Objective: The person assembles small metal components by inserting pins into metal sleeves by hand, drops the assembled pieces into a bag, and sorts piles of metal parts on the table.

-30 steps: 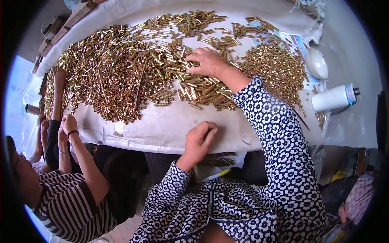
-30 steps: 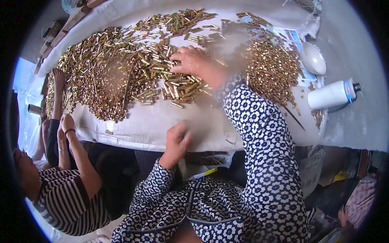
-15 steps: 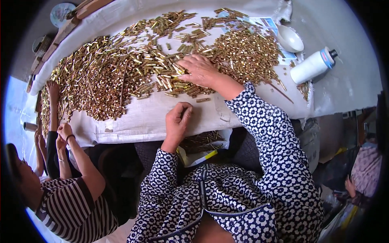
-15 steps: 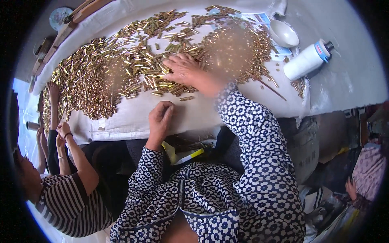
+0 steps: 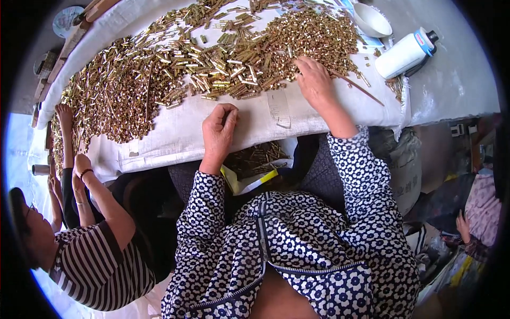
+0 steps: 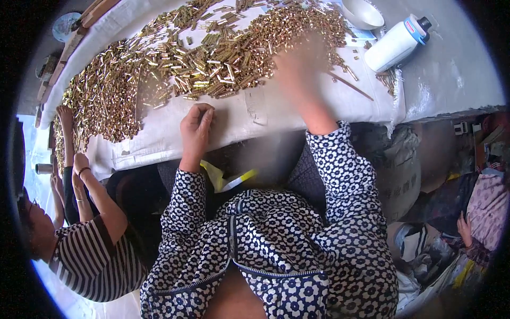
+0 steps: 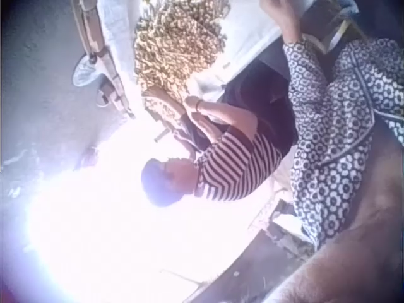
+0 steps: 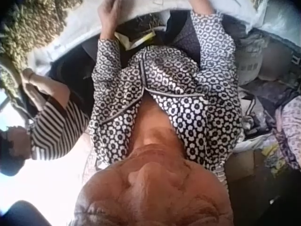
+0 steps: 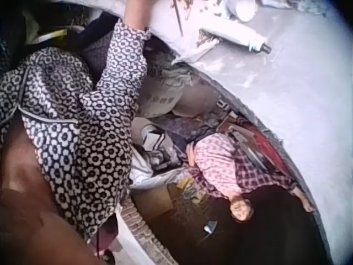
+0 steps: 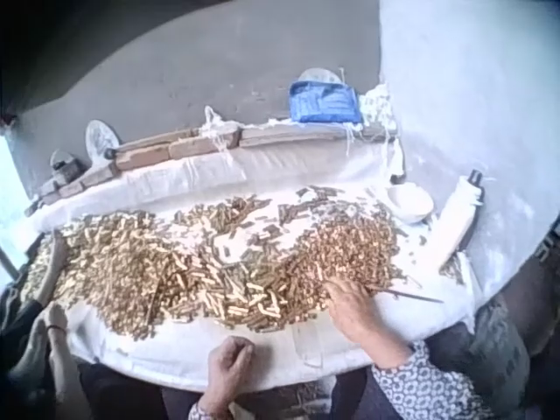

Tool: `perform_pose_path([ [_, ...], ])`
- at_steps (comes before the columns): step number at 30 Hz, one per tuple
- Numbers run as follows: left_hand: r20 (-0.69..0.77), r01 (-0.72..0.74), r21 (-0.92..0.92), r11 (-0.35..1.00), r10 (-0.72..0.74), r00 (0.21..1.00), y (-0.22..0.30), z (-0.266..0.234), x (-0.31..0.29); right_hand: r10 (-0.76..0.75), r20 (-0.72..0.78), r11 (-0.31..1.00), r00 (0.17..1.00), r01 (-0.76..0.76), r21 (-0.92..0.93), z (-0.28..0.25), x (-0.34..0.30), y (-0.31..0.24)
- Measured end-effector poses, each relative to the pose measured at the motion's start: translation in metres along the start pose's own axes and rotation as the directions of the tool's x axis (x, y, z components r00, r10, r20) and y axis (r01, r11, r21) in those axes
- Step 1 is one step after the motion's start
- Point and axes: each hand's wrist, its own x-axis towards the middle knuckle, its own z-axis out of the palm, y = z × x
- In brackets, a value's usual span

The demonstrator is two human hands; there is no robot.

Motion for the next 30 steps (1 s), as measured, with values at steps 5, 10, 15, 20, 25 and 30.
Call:
perform_pose_path([
  [5,-0.019,-0.034,-0.009,0.999,0.034,0.999,-0.008,0.002,0.003,-0.102,-0.112,0.990,0.989,0.112,0.084,-0.002,-0.014,-0.015],
  [10,-0.011,0.011,-0.029,1.000,-0.012,1.000,-0.007,0.003,0.001,-0.159,-0.302,0.987,0.940,0.163,-0.012,0.003,-0.035,-0.015],
  [15,-0.017,-0.091,0.080,0.993,0.092,0.996,-0.016,0.002,0.003,-0.164,-0.278,0.986,0.947,0.147,-0.079,-0.001,-0.040,-0.023],
  [20,0.015,-0.264,0.204,0.943,0.267,0.964,0.005,0.005,0.005,-0.230,-0.414,0.969,0.881,0.247,-0.013,0.004,-0.042,-0.024],
  [25,0.198,-0.427,0.604,0.673,0.393,0.898,0.021,0.015,0.024,-0.196,-0.373,0.949,0.907,0.271,0.160,0.010,-0.044,-0.049],
  [30,0.304,-0.461,0.756,0.466,0.374,0.876,0.006,0.026,0.043,-0.140,-0.341,0.935,0.930,0.237,0.264,0.014,-0.048,-0.062],
])
